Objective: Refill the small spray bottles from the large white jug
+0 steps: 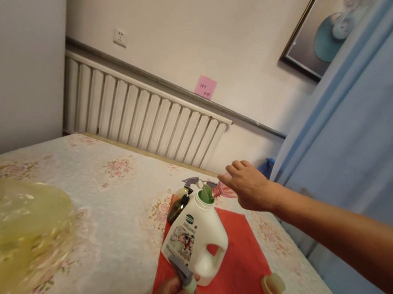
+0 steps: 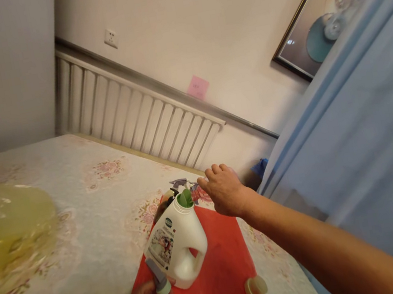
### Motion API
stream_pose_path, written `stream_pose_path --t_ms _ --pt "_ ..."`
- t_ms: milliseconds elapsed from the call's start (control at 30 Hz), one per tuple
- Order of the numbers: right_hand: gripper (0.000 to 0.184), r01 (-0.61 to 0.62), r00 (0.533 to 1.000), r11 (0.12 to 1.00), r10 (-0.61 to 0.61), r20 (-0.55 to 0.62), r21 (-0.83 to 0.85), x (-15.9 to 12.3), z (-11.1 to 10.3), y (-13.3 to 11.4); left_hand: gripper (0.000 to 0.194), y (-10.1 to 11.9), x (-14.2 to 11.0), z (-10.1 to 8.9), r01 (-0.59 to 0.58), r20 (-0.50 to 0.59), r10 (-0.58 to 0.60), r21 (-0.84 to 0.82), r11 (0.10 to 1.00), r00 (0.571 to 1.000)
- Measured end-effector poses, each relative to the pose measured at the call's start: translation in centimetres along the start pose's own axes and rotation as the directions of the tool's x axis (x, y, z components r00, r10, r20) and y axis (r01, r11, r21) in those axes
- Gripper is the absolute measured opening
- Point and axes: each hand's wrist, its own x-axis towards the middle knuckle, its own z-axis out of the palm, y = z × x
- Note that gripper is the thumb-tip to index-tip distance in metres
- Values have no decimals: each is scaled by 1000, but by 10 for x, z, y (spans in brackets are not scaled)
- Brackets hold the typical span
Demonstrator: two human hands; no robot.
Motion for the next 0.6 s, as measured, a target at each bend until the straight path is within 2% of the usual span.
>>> stream_pose_path --t_ms 100,400,600 --pt "62 -2 1000 1000 2 6 0 -1 -3 -1 40 -3 1 -4 -7 24 4 100 995 1000" --pt "59 29 1000 999 -29 -11 -38 2 -8 -5 42 -17 7 -15 -14 21 12 106 994 1000" --pt "53 52 996 996 -58 -71 -73 3 -10 -8 62 -21 13 -17 28 -18 -26 123 992 1000"
